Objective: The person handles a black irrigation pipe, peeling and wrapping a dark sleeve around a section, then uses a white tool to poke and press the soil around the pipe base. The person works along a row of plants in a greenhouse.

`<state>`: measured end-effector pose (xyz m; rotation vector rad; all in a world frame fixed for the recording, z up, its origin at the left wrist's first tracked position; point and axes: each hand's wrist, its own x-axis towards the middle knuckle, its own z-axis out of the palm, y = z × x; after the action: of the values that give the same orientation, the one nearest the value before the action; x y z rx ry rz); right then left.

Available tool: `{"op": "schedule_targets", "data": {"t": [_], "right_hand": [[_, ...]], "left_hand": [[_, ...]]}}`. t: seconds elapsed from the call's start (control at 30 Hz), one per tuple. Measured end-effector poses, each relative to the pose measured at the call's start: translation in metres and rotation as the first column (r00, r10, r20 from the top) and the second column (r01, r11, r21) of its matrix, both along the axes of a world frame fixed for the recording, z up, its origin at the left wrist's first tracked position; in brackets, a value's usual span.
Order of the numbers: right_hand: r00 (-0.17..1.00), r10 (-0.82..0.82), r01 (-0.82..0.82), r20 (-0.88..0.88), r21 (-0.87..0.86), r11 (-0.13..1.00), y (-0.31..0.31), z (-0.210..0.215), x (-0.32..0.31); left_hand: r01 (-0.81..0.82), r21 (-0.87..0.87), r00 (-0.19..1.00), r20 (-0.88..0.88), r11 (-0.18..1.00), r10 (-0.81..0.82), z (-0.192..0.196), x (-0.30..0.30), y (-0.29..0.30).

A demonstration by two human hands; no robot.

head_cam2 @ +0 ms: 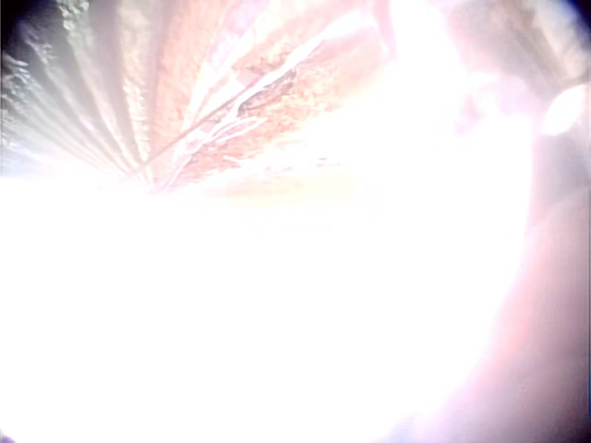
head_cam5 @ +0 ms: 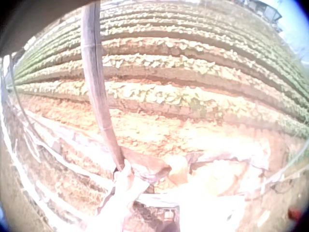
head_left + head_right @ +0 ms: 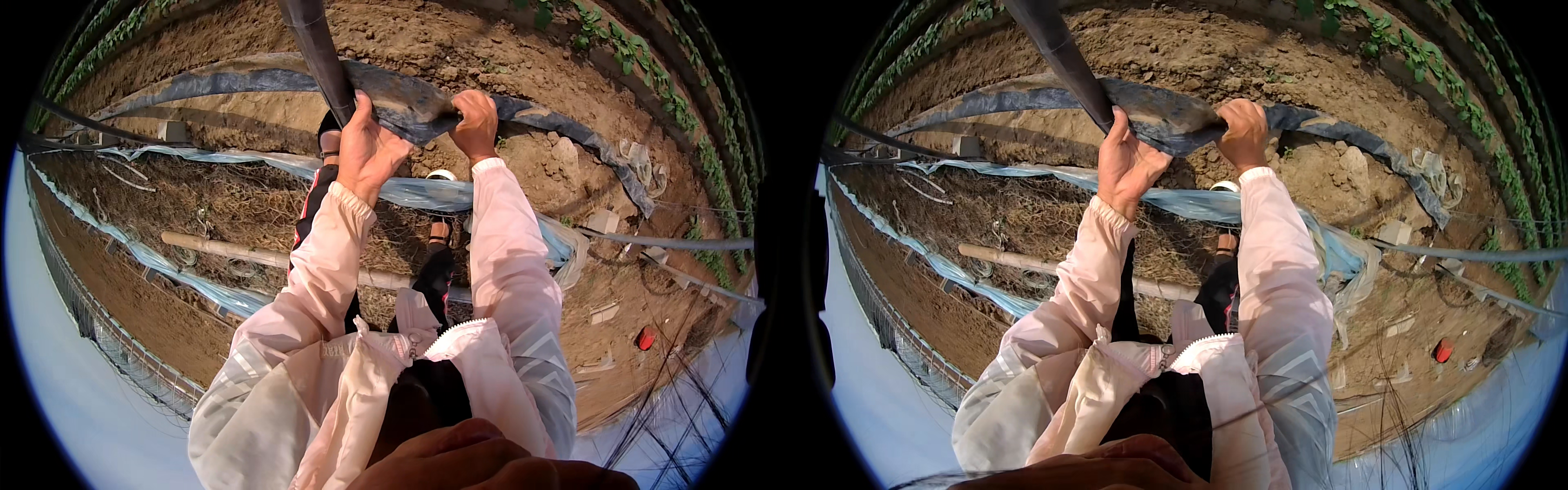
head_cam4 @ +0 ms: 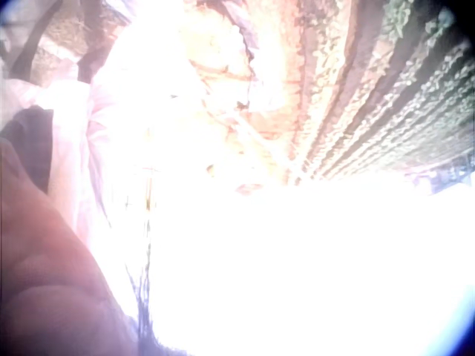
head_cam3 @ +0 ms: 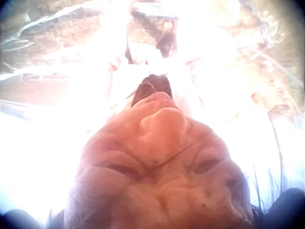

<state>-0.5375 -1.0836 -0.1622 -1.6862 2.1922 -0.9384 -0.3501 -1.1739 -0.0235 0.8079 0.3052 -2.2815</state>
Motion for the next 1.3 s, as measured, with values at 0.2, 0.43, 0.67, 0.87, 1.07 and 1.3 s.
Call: {"op": "schedule_targets", "data": {"t": [0.2,0.43,0.67,0.87,1.07,1.3], "right_hand": [[0.984,0.033,-0.018,0.177,-0.084,0.996,-0.022,0.087,0.047],[0.975,0.055,-0.041,0.213,-0.069,0.997,-0.028,0.075,0.044],[0.97,0.108,-0.102,0.219,-0.04,0.994,-0.019,0.058,0.029],[0.997,-0.075,0.076,0.011,-0.103,0.992,0.023,0.175,0.022],[1.0,-0.005,0.001,-0.021,-0.222,0.975,0.029,0.25,0.055],[0.744,0.235,-0.136,0.625,-0.202,0.97,0.054,0.261,-0.039]], "left_hand": [[-0.087,-0.049,0.996,-0.013,0.995,0.087,-0.004,-0.001,0.002],[-0.016,-0.07,0.999,0.041,0.997,0.019,0.011,-0.001,0.002],[0.044,-0.045,0.999,0.02,0.998,-0.043,0.012,0.017,-0.006],[0.26,-0.398,0.965,0.13,0.88,-0.226,0.016,0.026,0.023],[0.522,-0.789,0.841,0.413,0.325,-0.349,0.084,-0.034,0.05],[0.643,-0.764,0.765,0.644,-0.063,-0.004,0.073,-0.04,0.027]]}}
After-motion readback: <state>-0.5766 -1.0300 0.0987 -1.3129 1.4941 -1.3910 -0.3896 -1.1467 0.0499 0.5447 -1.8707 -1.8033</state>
